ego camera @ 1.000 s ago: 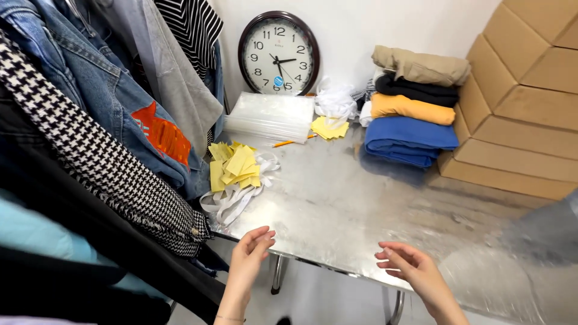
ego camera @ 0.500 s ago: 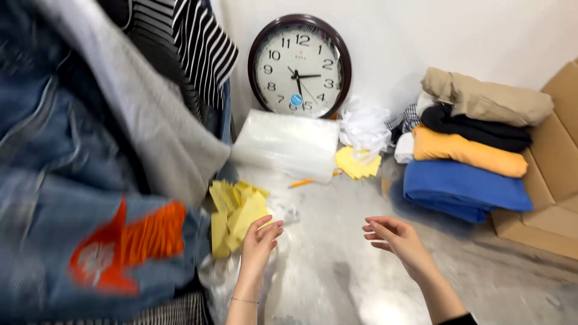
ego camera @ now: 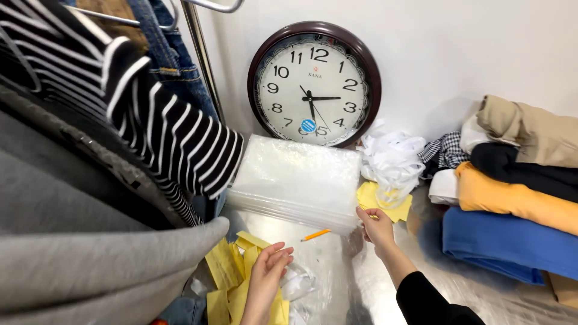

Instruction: Folding a t-shirt and shorts and placing them into plastic bags for shipping

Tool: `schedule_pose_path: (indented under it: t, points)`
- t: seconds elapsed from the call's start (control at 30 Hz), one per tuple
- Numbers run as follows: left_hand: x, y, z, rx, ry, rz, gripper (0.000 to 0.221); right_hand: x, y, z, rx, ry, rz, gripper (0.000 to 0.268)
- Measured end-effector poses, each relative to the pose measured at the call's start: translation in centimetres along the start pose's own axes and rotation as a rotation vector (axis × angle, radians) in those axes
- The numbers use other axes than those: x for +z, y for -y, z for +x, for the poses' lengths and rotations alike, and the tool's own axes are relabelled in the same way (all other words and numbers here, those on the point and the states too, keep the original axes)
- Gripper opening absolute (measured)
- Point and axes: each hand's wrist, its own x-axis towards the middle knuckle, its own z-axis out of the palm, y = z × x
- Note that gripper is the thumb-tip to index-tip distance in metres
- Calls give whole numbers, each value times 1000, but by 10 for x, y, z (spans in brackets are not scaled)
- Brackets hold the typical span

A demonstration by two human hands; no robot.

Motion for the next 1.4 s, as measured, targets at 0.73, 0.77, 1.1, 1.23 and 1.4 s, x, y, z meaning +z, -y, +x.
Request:
schedule_pose_path:
  t: [0.73,0.77,1.1,1.23,1.4]
  points:
    - [9,-7,-32,-270,-7,-673,74,-280,-102,-156,-255,388,288,23]
    - [10,8,-28,-279,46,-454,58,-304,-138,-162,-214,279,305,21]
    - [59,154,-31,3,187,777,37,-341,-267,-244,416,-465,287,46]
    - [80,143,-23,92,162,828,34,-335,-293,-210,221,-496,395,40]
    - [113,128,12,268,165,764,18,-312,-243,-169,102,-528,558,30]
